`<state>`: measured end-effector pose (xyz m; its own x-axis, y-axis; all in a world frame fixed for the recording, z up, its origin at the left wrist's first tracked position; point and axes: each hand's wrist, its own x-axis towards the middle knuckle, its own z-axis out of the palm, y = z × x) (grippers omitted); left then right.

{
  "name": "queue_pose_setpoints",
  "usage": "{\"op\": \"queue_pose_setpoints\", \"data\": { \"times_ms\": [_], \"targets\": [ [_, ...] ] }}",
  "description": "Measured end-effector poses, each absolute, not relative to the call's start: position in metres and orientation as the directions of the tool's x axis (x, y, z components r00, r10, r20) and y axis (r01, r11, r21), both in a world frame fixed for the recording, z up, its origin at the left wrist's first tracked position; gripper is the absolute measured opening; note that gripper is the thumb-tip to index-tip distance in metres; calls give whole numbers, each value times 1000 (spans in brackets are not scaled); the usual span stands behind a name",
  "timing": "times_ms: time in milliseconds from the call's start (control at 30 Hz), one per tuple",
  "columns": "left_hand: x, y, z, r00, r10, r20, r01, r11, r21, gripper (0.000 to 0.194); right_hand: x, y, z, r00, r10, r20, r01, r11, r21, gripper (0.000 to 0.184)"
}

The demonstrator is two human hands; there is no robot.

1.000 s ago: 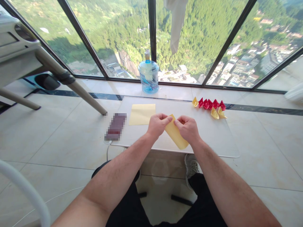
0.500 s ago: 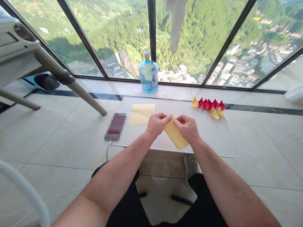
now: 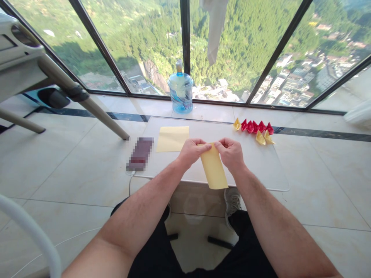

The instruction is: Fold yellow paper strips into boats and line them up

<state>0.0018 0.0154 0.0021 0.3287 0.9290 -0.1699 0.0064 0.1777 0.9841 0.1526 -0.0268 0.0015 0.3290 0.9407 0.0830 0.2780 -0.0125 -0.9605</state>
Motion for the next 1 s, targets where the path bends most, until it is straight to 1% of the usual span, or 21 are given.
{"op": "queue_pose_setpoints", "data": {
  "times_ms": [67,167,233,300,400,500,633,700,733,767,833,900,933,1000],
  "targets": [
    [2,16,2,325,930,-170,-15,185,983,30,153,-27,1,338,938,83,248,-3,-969,24],
    [1,16,3,351,923,-158,0,169,986,31,153,-27,2,264,964,40,190,-11,-982,24],
    [0,16,4,364,918,-158,8,166,986,33,153,-28,2,236,972,20,189,-25,-982,24],
    [0,16,4,359,918,-166,-8,181,983,34,152,-28,2,270,962,30,211,-28,-977,25],
    [1,16,4,322,928,-186,-94,227,969,33,150,-27,0,347,936,53,212,-23,-977,25],
    [0,18,3,262,947,-186,-182,238,954,31,153,-26,-1,409,912,24,148,-40,-988,25],
    [-6,26,1,155,975,-161,-212,192,958,27,165,-26,1,503,863,-42,31,-66,-997,24],
    [-8,28,1,90,983,-160,-220,176,960,27,171,-27,4,506,860,-71,-9,-77,-997,24],
    [-9,28,2,86,983,-165,-227,181,957,29,172,-27,5,495,865,-85,-23,-85,-996,25],
    [-8,27,2,112,979,-172,-237,195,952,32,172,-28,5,481,872,-94,-29,-91,-995,25],
    [-4,23,3,235,954,-186,-250,244,937,40,169,-28,5,452,887,-93,-19,-95,-995,26],
    [1,18,3,339,922,-185,-239,275,931,41,164,-28,3,422,905,-64,10,-75,-997,26],
    [4,16,2,342,920,-190,-224,276,935,40,161,-28,2,411,911,-43,28,-60,-998,26],
    [8,13,-1,284,937,-205,-202,268,942,36,156,-27,-1,408,913,-1,67,-30,-997,24]
  ]
}}
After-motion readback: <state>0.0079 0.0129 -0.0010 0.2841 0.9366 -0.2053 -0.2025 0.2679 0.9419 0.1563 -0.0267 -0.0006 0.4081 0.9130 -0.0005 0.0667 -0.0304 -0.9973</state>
